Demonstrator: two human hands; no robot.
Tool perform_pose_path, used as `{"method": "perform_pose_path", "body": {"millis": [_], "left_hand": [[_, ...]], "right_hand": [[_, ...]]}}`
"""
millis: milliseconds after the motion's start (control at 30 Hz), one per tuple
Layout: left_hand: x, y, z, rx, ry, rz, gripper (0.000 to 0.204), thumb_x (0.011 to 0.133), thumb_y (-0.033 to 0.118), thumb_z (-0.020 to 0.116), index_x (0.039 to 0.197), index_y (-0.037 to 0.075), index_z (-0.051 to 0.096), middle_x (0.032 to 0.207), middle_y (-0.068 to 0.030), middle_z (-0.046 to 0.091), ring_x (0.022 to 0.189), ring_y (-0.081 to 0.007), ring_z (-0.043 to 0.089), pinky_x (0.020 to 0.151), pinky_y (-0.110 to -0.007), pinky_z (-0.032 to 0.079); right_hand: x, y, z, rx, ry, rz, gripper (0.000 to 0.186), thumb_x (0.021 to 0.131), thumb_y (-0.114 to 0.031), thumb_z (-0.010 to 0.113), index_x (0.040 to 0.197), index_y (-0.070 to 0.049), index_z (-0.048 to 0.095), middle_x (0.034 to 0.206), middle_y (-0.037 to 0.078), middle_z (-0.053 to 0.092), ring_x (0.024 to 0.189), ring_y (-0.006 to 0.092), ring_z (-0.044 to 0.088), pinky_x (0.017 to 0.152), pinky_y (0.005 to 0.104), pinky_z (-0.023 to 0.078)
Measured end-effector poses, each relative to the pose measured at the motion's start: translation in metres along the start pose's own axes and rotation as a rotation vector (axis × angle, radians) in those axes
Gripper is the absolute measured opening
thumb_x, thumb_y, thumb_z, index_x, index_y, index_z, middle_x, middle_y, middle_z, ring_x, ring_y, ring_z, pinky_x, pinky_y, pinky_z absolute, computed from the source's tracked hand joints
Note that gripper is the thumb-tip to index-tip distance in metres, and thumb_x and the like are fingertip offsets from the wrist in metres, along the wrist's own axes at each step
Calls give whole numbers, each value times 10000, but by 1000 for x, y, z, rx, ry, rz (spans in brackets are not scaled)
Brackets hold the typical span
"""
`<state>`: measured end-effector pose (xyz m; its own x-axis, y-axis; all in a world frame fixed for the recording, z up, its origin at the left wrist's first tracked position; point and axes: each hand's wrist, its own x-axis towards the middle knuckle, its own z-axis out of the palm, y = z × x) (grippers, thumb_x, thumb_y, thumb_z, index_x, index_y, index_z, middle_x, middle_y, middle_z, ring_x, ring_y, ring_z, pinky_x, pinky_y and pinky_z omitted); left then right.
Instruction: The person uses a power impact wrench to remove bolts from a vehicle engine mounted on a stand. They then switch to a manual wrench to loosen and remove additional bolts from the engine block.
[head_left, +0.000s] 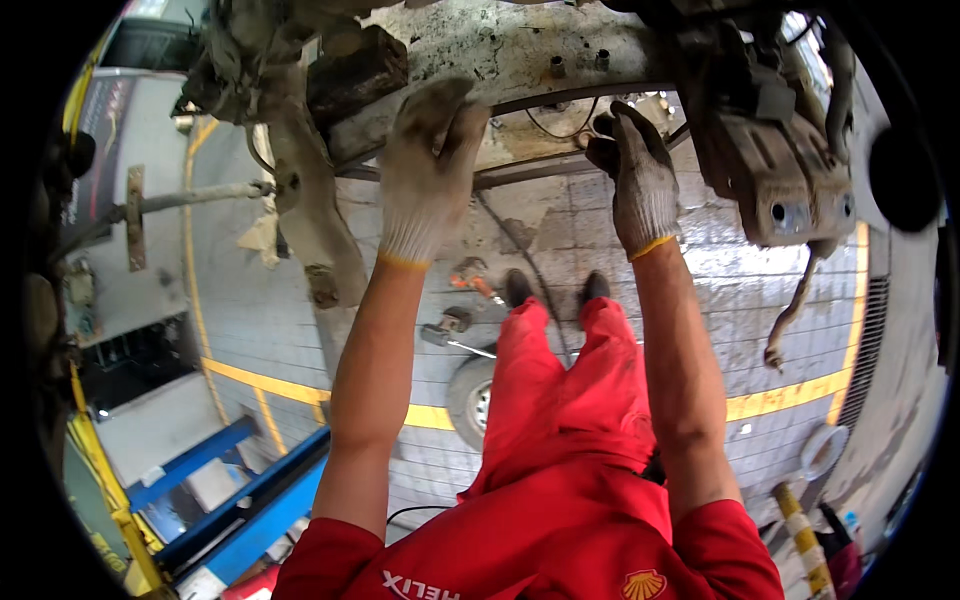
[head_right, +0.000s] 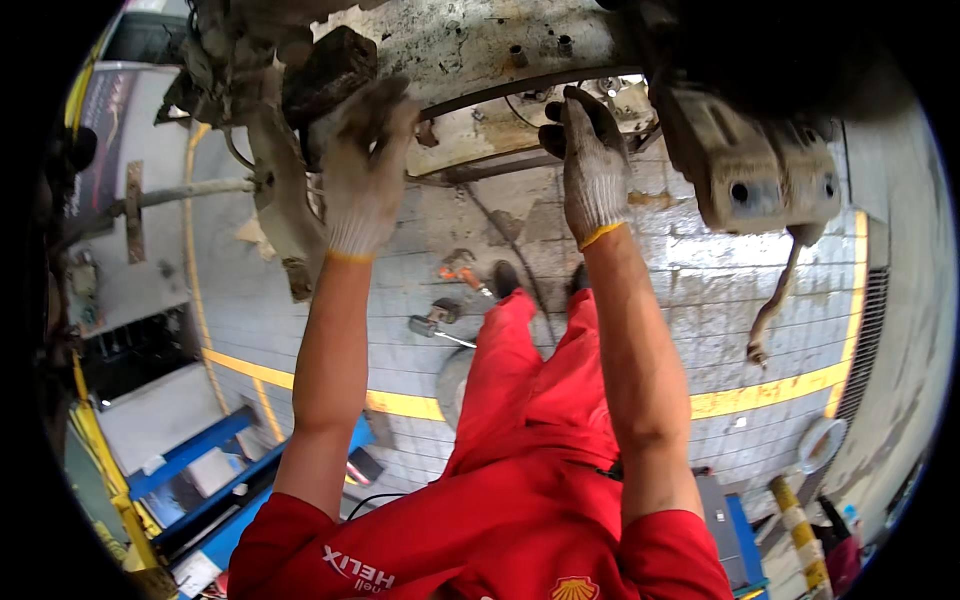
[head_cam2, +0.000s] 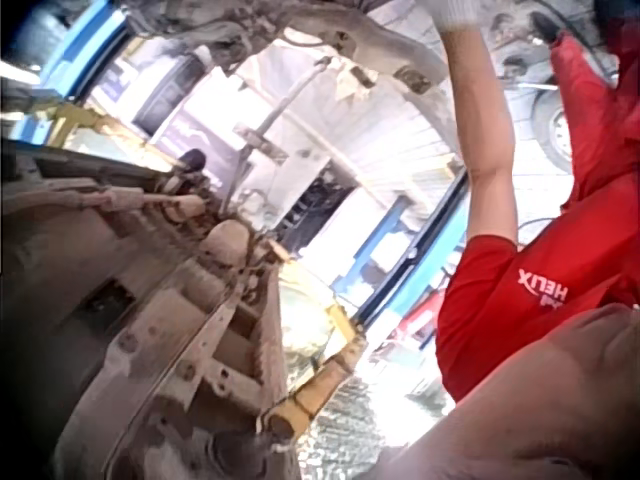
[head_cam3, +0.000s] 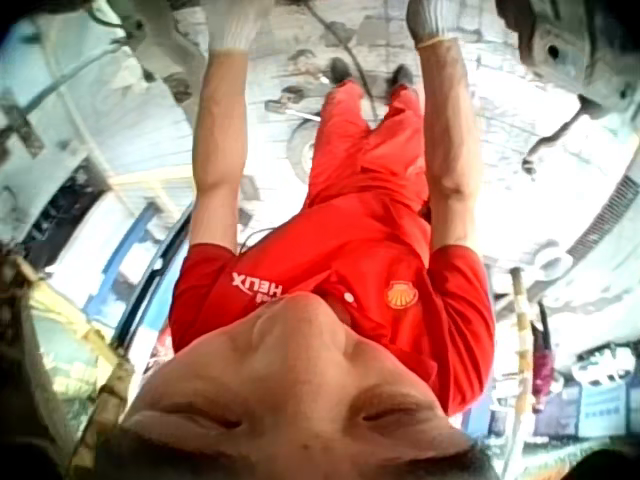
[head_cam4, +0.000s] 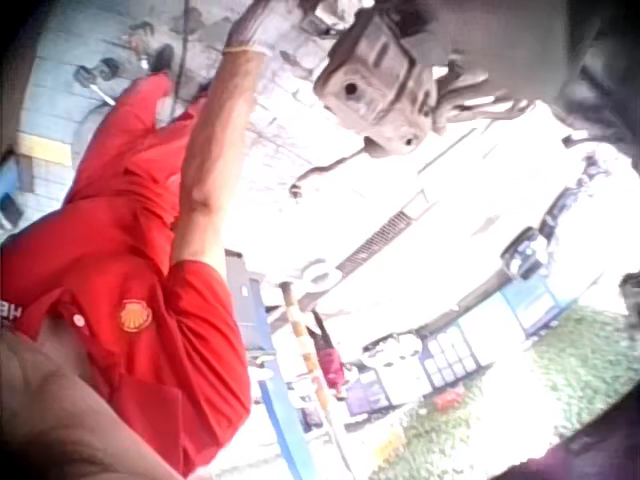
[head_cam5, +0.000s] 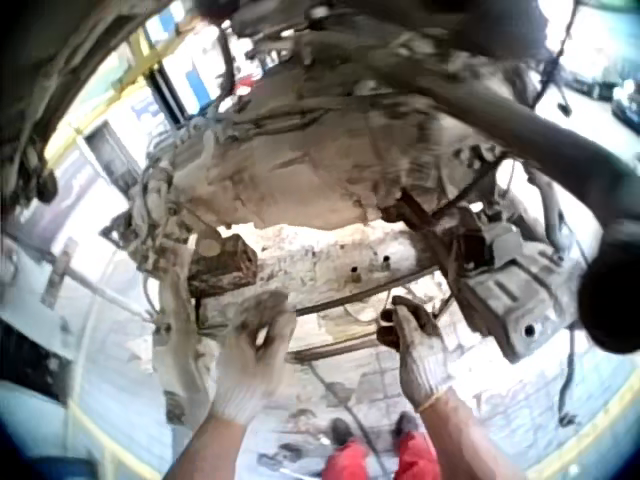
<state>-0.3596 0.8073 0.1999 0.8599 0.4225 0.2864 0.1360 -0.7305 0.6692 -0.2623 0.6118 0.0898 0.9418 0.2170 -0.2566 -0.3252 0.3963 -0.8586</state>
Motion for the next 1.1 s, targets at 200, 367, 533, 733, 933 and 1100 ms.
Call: {"method": "perform_pose_path", "body": {"millis": [200,367,533,733,933,1100], "left_hand": [[51,-26,55,314,-147,-58,793,922,657,666,1191,-89,687,1187,-297,704,1102,-422,687,947,-459,541],[60,-28,91,347,-246,29,562,1007,507,610,1258,10,686,1197,-238,724,1165,-412,668,1021,-435,507],[92,-81,121,755,-298,80,625,1067,518,449,1383,0,601,1303,-292,660,1205,-446,637,1050,-486,495],[106,-130,146,884,-229,2,756,1069,580,357,1458,-46,525,1394,-340,586,1262,-486,592,1093,-507,469],[105,-133,145,888,-228,47,761,1074,574,351,1475,-53,509,1424,-359,554,1302,-476,572,1142,-489,429],[107,-130,144,804,-236,110,742,1091,553,354,1458,-70,518,1435,-320,569,1332,-478,535,1148,-471,412]], "right_hand": [[-43,0,-21,-33,-98,94,381,1056,-274,606,1300,15,655,1109,127,735,965,193,707,847,316,586],[-74,21,-48,-46,-10,168,419,1040,-322,606,1296,4,663,1101,92,751,933,167,711,824,309,560],[-106,62,-68,-94,32,173,370,1038,-308,579,1271,-38,679,997,84,748,835,139,680,787,305,547],[-127,120,-95,133,176,215,330,1059,-264,570,1272,-34,674,1021,60,722,874,127,655,773,286,542],[-114,148,-89,137,169,268,319,1063,-222,564,1286,-15,660,1017,60,712,883,117,658,803,273,540],[-79,162,-63,190,145,198,334,1060,-245,562,1297,-36,670,1019,82,730,889,144,668,835,304,542]]}}
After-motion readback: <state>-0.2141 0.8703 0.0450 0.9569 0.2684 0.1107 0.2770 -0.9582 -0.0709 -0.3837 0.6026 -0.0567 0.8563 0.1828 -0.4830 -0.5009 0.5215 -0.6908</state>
